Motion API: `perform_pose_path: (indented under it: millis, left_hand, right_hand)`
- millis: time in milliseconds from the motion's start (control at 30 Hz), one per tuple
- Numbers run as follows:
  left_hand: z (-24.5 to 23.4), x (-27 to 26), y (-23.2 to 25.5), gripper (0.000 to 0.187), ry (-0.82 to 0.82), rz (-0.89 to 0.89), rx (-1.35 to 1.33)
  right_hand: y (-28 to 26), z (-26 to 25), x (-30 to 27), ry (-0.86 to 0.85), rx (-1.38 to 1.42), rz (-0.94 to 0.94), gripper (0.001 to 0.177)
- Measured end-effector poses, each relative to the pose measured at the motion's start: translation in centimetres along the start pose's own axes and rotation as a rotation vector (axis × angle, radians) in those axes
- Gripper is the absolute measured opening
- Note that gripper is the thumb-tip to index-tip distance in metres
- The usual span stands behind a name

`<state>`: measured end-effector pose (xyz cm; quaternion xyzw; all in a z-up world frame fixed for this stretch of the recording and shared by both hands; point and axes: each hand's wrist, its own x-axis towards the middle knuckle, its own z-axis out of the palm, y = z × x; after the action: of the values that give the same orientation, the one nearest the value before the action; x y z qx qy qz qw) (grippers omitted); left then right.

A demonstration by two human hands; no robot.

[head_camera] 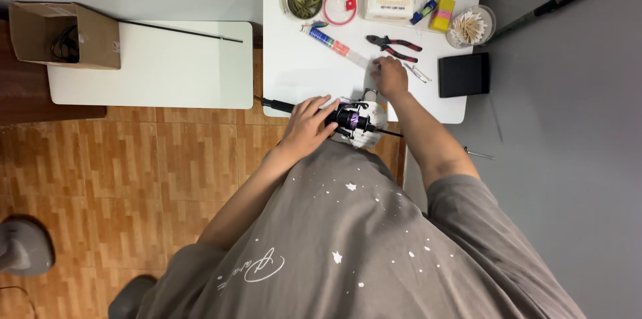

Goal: Performing maintenance or repair on a baitcasting fishing reel using a screwdriver and tools.

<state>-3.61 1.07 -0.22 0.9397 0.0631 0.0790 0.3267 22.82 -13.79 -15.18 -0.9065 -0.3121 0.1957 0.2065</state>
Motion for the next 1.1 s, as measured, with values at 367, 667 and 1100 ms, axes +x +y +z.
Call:
perform_pose_path:
  millis: [367, 667, 1100]
  left_hand:
    - [-6.0, 6.1, -0.7, 0.059, 0.019, 0.126, 0.149]
    - [-9.8, 11.0, 1.0, 0.035, -0.21, 0.2, 0.128]
    - [-11.0, 11.2, 1.1, 0.033, -0.353, 0.182, -0.165]
  right_hand:
    - [-4.3, -9.5, -6.2, 0.251, 0.155, -0.156, 0.027]
    - [-10.4, -14.7, -13.3, 0.293, 0.455, -0.313, 0.032]
    - [-13.9, -9.0, -14.5, 0.524, 1.377, 0.114, 0.045]
